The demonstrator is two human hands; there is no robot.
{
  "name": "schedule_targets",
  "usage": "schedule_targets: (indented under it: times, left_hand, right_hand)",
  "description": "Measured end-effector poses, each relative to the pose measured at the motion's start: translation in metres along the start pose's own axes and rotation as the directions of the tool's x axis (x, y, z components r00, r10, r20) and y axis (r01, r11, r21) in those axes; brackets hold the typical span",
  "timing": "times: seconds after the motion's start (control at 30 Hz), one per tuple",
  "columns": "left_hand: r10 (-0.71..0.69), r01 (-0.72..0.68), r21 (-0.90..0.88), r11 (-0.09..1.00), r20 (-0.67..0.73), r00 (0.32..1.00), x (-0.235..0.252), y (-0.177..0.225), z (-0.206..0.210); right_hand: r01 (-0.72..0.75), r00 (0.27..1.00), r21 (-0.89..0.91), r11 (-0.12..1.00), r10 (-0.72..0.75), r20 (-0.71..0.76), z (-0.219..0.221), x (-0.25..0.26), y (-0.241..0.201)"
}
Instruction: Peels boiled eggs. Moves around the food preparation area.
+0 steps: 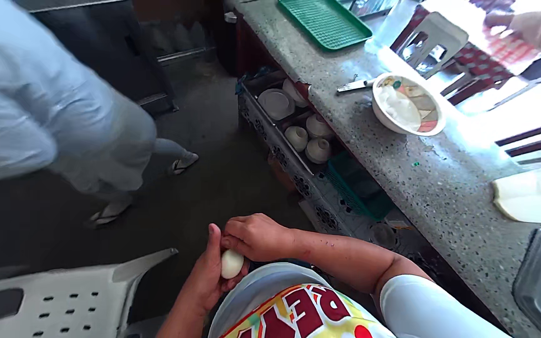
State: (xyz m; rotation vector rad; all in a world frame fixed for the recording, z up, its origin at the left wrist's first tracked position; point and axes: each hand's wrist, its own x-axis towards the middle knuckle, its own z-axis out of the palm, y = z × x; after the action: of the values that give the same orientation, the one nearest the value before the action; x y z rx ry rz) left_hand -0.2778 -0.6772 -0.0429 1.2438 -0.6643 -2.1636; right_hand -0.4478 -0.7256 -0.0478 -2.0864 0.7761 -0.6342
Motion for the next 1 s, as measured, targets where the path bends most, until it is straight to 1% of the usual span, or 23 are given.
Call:
schedule_targets:
  times: [0.07, 0.1, 0.13, 0.2, 0.23, 0.3, 0.37, 0.4, 0.47, 0.53, 0.57, 0.63, 0.67, 0.7, 0.73, 0.77, 0.87, 0.9, 0.93, 1.0]
  left_hand:
    - [0.014, -0.012, -0.031, 0.999, 0.045, 0.999, 0.025, 0.021, 0.002]
    - [0.019, -0.016, -0.037, 0.999, 0.079, 0.997, 0.039, 0.031, 0.001]
    - [0.023, -0.019, -0.041, 0.999, 0.115, 0.993, 0.055, 0.040, 0.000]
    - [0.036, -0.027, -0.057, 0.998, 0.166, 0.985, 0.084, 0.056, 0.000]
    - [0.051, -0.041, -0.064, 0.997, 0.169, 0.984, 0.098, 0.065, 0.002]
    - [0.110, -0.102, -0.065, 0.993, 0.144, 0.983, 0.123, 0.086, 0.011]
    - [0.175, -0.161, -0.106, 0.981, 0.133, 0.976, 0.143, 0.104, 0.020]
    - [0.197, -0.179, -0.135, 0.975, 0.135, 0.971, 0.152, 0.111, 0.024]
    - [0.223, -0.200, -0.165, 0.966, 0.133, 0.966, 0.169, 0.128, 0.032]
    - [0.229, -0.210, -0.164, 0.964, 0.110, 0.967, 0.181, 0.143, 0.038]
    - [0.232, -0.216, -0.156, 0.964, 0.095, 0.968, 0.187, 0.150, 0.040]
    - [0.249, -0.238, -0.139, 0.961, 0.066, 0.966, 0.201, 0.161, 0.044]
    - [0.262, -0.252, -0.134, 0.958, 0.058, 0.963, 0.208, 0.166, 0.046]
    - [0.281, -0.272, -0.129, 0.954, 0.053, 0.958, 0.214, 0.171, 0.049]
    - [0.302, -0.294, -0.122, 0.948, 0.049, 0.952, 0.220, 0.176, 0.053]
    - [0.327, -0.321, -0.118, 0.940, 0.040, 0.944, 0.224, 0.182, 0.057]
    - [0.385, -0.379, -0.122, 0.917, 0.029, 0.923, 0.233, 0.192, 0.060]
    - [0.394, -0.389, -0.116, 0.914, 0.030, 0.919, 0.236, 0.195, 0.059]
    - [0.404, -0.399, -0.113, 0.910, 0.028, 0.914, 0.238, 0.198, 0.058]
    - [0.429, -0.424, -0.120, 0.898, 0.019, 0.903, 0.240, 0.203, 0.055]
  right_hand:
    - [-0.074, 0.987, -0.094, 0.993, 0.059, -0.153, -0.029, 0.010, 0.017]
    - [-0.119, 0.974, -0.160, 0.980, 0.084, -0.209, -0.052, 0.015, 0.027]
    - [-0.167, 0.969, -0.240, 0.956, 0.114, -0.221, -0.082, 0.018, 0.038]
    - [-0.280, 0.956, -0.381, 0.881, 0.222, -0.189, -0.155, 0.021, 0.066]
    - [-0.359, 0.932, -0.435, 0.826, 0.294, -0.210, -0.197, 0.022, 0.082]
    - [-0.530, 0.848, -0.501, 0.684, 0.437, -0.301, -0.292, 0.025, 0.120]
    - [-0.669, 0.738, -0.511, 0.540, 0.564, -0.370, -0.383, 0.015, 0.165]
    - [-0.712, 0.683, -0.527, 0.464, 0.633, -0.365, -0.424, 0.006, 0.189]
    - [-0.733, 0.576, -0.592, 0.335, 0.768, -0.279, -0.489, -0.008, 0.231]
    - [-0.708, 0.470, -0.646, 0.285, 0.873, -0.130, -0.527, -0.018, 0.264]
    - [-0.691, 0.405, -0.674, 0.261, 0.912, -0.061, -0.538, -0.021, 0.277]
    - [-0.642, 0.285, -0.738, 0.209, 0.958, 0.023, -0.546, -0.023, 0.301]
    - [-0.614, 0.245, -0.767, 0.186, 0.969, 0.039, -0.545, -0.024, 0.311]
    - [-0.589, 0.232, -0.788, 0.179, 0.972, 0.048, -0.543, -0.026, 0.318]
    - [-0.572, 0.257, -0.798, 0.192, 0.965, 0.048, -0.544, -0.030, 0.323]
    - [-0.562, 0.318, -0.796, 0.225, 0.947, 0.043, -0.547, -0.035, 0.326]
    - [-0.579, 0.563, -0.709, 0.403, 0.826, 0.010, -0.564, -0.054, 0.348]
    - [-0.578, 0.615, -0.679, 0.453, 0.788, 0.002, -0.569, -0.058, 0.357]
    - [-0.579, 0.637, -0.651, 0.491, 0.771, 0.015, -0.574, -0.057, 0.360]
    - [-0.590, 0.636, -0.609, 0.530, 0.770, 0.053, -0.580, -0.041, 0.353]
